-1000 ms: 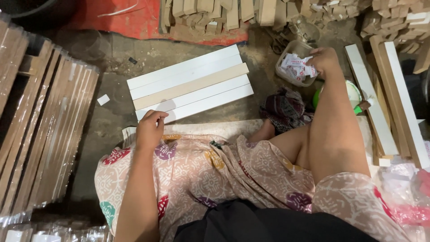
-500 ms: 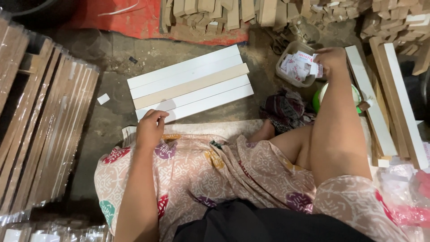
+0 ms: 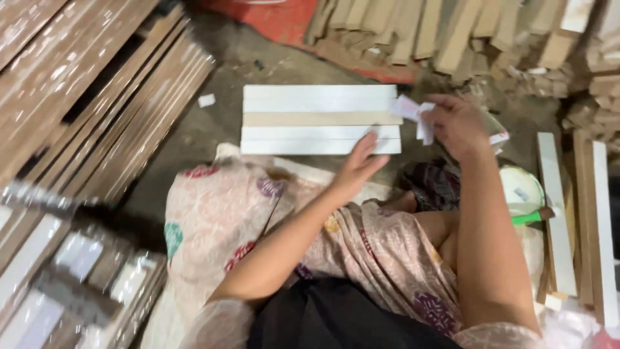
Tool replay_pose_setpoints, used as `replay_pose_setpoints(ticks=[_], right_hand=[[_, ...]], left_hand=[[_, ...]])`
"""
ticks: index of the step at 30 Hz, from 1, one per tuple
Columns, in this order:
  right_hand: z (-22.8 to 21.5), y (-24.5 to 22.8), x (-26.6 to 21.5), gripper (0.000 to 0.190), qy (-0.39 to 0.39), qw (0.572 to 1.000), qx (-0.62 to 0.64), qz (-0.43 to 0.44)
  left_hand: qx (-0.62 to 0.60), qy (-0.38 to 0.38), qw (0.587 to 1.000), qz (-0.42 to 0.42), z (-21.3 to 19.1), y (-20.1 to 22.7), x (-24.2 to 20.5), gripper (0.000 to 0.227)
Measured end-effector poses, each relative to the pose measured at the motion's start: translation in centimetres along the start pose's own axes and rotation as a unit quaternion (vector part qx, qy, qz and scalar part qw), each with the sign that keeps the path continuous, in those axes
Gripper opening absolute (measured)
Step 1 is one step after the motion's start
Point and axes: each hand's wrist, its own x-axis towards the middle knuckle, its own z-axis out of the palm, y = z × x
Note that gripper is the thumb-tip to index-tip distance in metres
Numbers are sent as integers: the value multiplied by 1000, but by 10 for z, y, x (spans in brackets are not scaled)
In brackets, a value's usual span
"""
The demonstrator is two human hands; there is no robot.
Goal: Applying labels to wooden strips and using a brush to apply a liquid coating over them.
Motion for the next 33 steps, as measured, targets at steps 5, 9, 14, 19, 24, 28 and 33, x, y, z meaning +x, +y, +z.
replay_pose_setpoints(ticks=[5,9,14,19,24,28,33], right_hand=[[26,14,-40,40,-101,993,-36,-40],[16,20,-45,38,-159,983,-42,-83],[13,19,-35,53,-184,974,-72,-107],[20,27,-36,60,-193,973,-76,-105],[21,36,-37,43,-156,967,-150,-134],[23,38,-35,39,-103,945,-257,-174],[41,19,-62,48,-175,950,-205,-157]], left_hand=[[-79,117,990,30,42,20,7,54],[-131,131,977,106,39,30,3,39],[-182,165,969,34,12,7,0,50],[-184,170,964,-86,-18,-48,9,41],[-197,149,958,-143,-12,-49,3,40],[-172,138,964,-150,-4,-41,1,43],[-206,106,961,-152,10,-16,-4,41]])
